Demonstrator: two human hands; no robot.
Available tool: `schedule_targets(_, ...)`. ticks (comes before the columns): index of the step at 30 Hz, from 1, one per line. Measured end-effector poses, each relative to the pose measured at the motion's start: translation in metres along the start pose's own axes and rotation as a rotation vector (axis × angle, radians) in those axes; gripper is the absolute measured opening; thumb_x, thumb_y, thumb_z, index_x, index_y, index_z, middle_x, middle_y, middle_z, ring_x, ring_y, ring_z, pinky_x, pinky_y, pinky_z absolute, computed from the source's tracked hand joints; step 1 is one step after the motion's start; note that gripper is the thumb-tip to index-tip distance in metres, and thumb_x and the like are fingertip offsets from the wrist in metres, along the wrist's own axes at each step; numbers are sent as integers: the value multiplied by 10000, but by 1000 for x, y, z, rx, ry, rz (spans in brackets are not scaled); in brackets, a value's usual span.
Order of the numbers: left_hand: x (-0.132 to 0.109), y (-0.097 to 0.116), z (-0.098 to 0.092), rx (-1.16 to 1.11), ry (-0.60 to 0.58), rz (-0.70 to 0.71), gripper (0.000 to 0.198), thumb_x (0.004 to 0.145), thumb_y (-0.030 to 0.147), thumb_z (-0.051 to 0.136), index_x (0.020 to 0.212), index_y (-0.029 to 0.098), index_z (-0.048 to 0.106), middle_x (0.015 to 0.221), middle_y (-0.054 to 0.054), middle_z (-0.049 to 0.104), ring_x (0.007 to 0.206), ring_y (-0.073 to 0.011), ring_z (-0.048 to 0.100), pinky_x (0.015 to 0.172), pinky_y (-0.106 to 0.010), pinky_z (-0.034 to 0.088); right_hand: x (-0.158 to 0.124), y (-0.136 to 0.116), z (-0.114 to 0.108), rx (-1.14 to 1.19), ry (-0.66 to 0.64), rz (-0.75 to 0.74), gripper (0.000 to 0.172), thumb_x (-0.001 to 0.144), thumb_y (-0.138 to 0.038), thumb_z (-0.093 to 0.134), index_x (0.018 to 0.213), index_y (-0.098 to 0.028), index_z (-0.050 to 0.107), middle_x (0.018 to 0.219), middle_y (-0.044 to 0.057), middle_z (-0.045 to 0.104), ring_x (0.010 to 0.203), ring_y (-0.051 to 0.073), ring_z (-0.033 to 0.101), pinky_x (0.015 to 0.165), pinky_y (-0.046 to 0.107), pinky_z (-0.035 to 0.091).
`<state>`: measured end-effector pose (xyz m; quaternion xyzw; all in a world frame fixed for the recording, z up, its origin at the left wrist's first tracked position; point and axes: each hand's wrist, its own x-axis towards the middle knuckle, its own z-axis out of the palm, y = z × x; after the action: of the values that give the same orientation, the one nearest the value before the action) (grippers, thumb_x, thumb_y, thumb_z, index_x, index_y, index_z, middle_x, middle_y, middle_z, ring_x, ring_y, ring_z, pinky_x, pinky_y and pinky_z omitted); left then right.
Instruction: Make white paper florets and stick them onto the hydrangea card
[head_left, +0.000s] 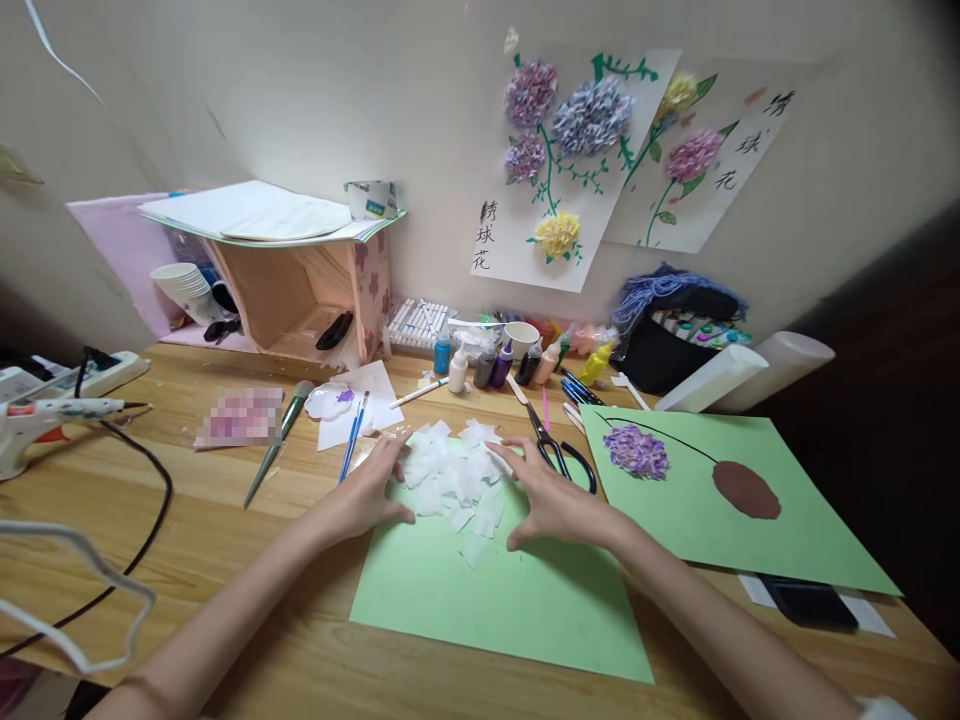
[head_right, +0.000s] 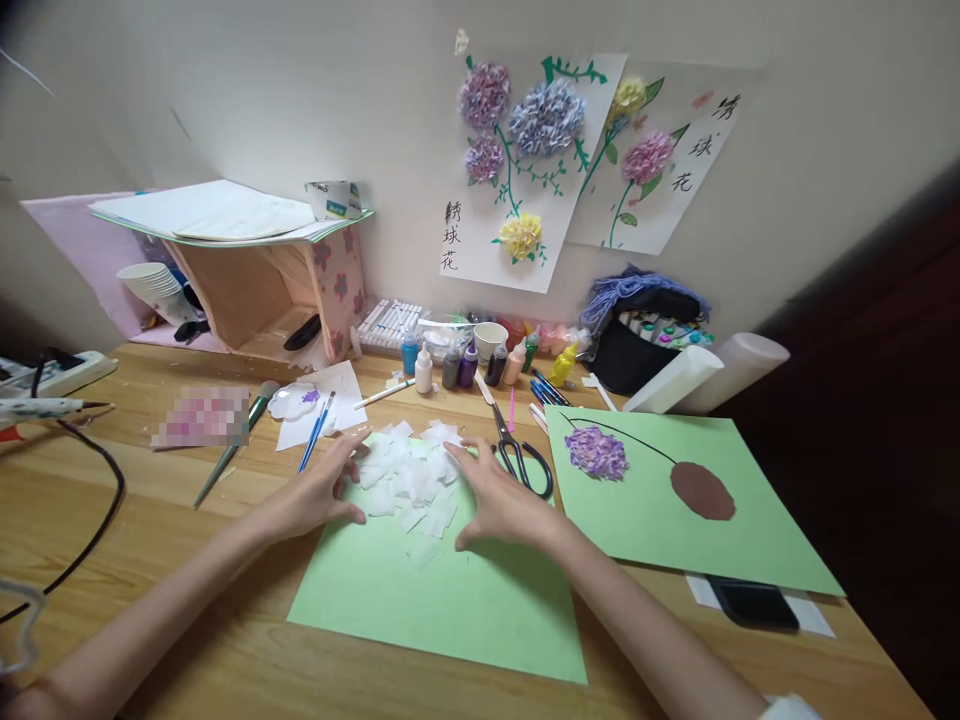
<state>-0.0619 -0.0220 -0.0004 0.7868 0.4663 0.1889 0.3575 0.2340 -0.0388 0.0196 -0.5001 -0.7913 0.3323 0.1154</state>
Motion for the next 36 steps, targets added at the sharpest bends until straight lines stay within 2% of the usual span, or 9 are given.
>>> schedule_targets(3,19,1,11,-35,90,-31,733,630,250,713,1279,194,378,1075,-90,514,733,-159,546,691,-325,485,16,-2,12,45,49,10,985,500,-374,806,1348,-254,321,1278,110,340,999,245,534,824,355,463)
schedule_targets(6,42,13,20,46,162,-19,452,664,186,667,1092,156,523,893,-57,556,716,-169,541,710,-333,463,41,-3,19,44,148,0,601,648,-285,711,1197,-184,490,1040,69,489,743,156,542,716,317,467)
schedule_targets(9,64,24,25,151,249,-8,97,727,149,561,823,160,556,791,-51,550,778,-203,528,737,-356,450,65,-1,19,-21,285,-35,232,745,-159,563,974,-144,595,875,52,532,786,180,537,739,328,450)
schedule_targets(13,79,28,16,141,269,27,216,735,152,540,951,164,545,967,-87,543,888,-212,548,799,-364,460,74,2,0,4,402,-18,378,736,-67,483,1102,-142,533,1062,112,509,924,207,554,825,371,455)
schedule_targets(17,50,27,-10,178,293,93,446,746,226,568,1182,232,472,1233,-111,428,1156,-268,446,968,-440,376,39,-10,-30,-58,378,-140,603,697,15,430,1246,-236,446,1304,138,364,1262,276,348,1008,453,329)
schedule_targets(21,-8,27,-21,185,89,107,737,618,344,728,1274,290,397,1339,-101,359,1234,-310,361,995,-468,352,-15,-32,-23,44,-69,-440,466,747,-37,477,1133,-288,550,1159,49,551,1119,189,507,991,357,386)
schedule_targets(24,-35,25,-10,118,-25,81,468,744,317,621,1182,272,462,1174,-74,495,992,-216,532,855,-372,450,-37,-43,7,106,-292,-523,387,765,-104,530,1130,-228,574,1073,63,609,1013,166,562,895,294,456)
schedule_targets(28,-28,14,8,53,27,20,164,781,296,582,914,208,543,852,-23,569,748,-161,549,673,-285,447,-27,-38,33,114,-190,-470,373,788,-85,487,1130,-206,571,1116,76,579,1071,166,521,944,312,422)
schedule_targets(36,48,13,24,169,226,93,135,761,309,606,831,196,583,775,-16,613,722,-166,568,643,-270,425,54,-4,27,5,168,-369,401,784,-59,480,1154,-195,554,1197,103,533,1157,207,467,1001,411,360)
